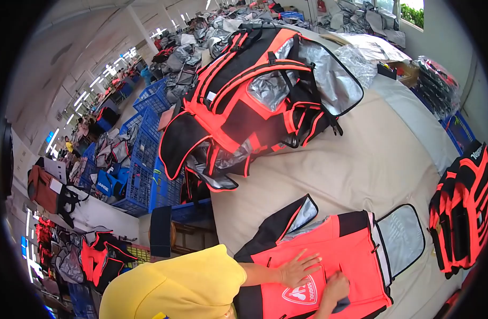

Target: Inspecting and cleaning Rossignol backpacks using a spray bottle and a cloth in a factory setting.

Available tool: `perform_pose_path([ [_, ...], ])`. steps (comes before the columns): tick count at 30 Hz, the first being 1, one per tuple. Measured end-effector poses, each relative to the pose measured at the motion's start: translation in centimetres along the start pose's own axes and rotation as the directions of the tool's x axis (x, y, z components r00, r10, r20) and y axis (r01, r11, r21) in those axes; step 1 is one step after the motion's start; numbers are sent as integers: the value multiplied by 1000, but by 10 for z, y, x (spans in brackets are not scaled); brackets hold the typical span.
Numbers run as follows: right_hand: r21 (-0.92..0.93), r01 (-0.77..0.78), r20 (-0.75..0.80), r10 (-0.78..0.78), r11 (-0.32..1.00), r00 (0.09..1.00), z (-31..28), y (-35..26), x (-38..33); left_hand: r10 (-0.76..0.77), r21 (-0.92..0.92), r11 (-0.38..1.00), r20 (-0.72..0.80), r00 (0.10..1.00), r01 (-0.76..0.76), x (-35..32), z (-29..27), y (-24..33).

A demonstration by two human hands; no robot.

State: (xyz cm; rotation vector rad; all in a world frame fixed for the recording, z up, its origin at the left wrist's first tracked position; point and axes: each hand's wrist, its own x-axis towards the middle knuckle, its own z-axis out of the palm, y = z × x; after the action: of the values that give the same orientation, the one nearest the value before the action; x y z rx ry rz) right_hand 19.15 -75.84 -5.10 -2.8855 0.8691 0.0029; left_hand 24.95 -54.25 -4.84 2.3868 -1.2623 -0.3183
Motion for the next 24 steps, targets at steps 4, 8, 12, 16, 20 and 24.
perform_pose_path([
  [4,-39,-20,-152,13,999,988,20,1,-7,-5,-6,1000,132,991,5,9,-7,5],
  [8,7,5,-146,-4,1000,989,2,-3,-8,23,21,1000,-70,997,-21,1,4,-4],
  [12,-29,-18,-114,15,999,993,1,-19,-4,38,24,999,-23,999,-37,4,2,0],
  [16,-70,-119,-120,110,990,987,9,-10,-11,41,12,999,-31,999,-40,3,7,2],
  [20,-49,8,-132,-15,999,991,3,-21,2,43,14,999,-76,996,-42,2,11,-1],
  [24,-136,-177,-50,172,975,984,2,-11,-10,33,40,999,-33,999,-32,8,4,-6],
])
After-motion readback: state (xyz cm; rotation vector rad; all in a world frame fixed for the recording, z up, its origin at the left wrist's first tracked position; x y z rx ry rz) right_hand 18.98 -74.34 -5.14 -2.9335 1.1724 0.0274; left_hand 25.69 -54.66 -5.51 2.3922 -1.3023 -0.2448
